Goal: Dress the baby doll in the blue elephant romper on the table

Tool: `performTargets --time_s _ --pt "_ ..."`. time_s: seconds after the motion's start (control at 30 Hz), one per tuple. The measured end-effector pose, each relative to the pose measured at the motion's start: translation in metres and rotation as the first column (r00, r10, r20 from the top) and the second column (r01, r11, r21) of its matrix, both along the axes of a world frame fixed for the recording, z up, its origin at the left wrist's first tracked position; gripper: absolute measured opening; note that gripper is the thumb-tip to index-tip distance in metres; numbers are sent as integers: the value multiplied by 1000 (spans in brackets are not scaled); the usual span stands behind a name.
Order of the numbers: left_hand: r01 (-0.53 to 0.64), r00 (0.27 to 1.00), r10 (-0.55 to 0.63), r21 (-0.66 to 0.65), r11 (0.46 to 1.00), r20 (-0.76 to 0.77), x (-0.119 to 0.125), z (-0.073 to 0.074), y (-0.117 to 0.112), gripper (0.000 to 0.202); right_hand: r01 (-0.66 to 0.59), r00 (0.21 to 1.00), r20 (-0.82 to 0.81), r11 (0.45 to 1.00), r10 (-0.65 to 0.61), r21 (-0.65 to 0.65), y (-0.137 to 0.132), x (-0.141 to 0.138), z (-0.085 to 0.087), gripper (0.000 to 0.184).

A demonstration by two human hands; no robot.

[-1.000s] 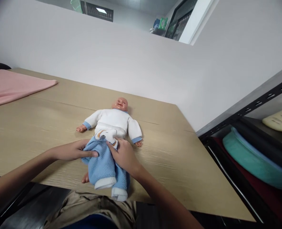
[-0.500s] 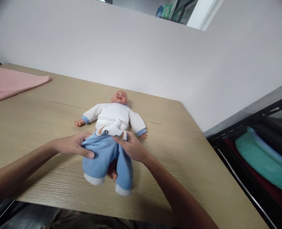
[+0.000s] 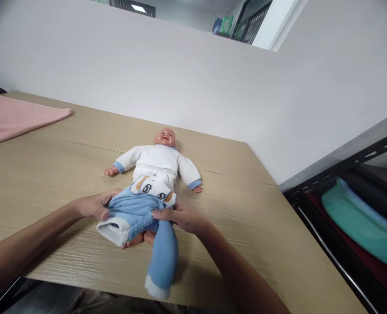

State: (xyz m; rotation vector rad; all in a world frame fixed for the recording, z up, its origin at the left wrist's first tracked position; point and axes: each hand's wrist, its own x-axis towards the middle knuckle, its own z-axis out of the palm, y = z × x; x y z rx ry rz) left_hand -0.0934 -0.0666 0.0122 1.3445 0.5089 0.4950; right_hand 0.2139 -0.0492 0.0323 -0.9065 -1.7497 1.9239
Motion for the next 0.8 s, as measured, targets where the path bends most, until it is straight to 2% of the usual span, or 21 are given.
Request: performTargets --time_s 0.07,0.13,0.2,0.27,0.33,0.37,0.4,0.43,0.47,0.53,0.57,0.63,0.7,0.77,0.8 --pt "100 995 -99 -43 994 33 2 0 -3 76 31 999 -19 998 -32 -51 -1 1 -12 64" --pt "135 990 -132 -73 988 50 5 0 -7 72 0 1000 -5 999 0 -51 -4 -1 -14 60" --pt "138 989 -132 -92 986 66 8 1 -9 73 -109 994 -27 994 109 -23 -9 -5 -6 60" --pt "129 991 -124 -98 987 59 10 0 -10 78 -271 959 -91 963 269 -8 -16 -12 7 64" --pt "60 998 -59 -77 995 12 10 0 -10 81 -346 930 -131 938 344 13 -24 -20 18 61" --pt "13 1000 -14 -56 998 -21 10 1 -10 81 -307 942 -125 951 310 43 -27 -23 20 54" --pt "-32 998 30 -32 999 -48 10 2 -11 81 -218 968 -103 971 227 93 -31 -26 21 47" --pt "-60 996 59 -13 998 -66 11 5 -12 78 -92 991 -85 983 106 162 -34 -29 21 40" --pt "-68 995 67 -1 998 -76 12 8 -15 75 40 997 -79 971 -22 234 -36 -31 19 34" --pt "-92 991 94 24 995 -98 15 16 -25 65 232 973 -87 899 -215 372 -41 -33 16 22" --pt "-152 980 156 45 987 -120 17 20 -32 58 278 960 -93 858 -264 431 -43 -34 16 18" --pt "-347 912 363 112 931 -192 21 22 -49 48 277 956 -64 807 -287 522 -48 -36 19 14" --pt "-507 794 544 199 839 -271 22 19 -69 44 186 961 66 805 -268 564 -56 -38 25 9" --pt "-548 718 614 279 789 -328 23 12 -88 44 68 934 257 831 -247 552 -65 -40 33 6" --pt "-542 700 628 319 778 -340 23 8 -96 45 15 906 347 839 -241 544 -69 -41 36 12"
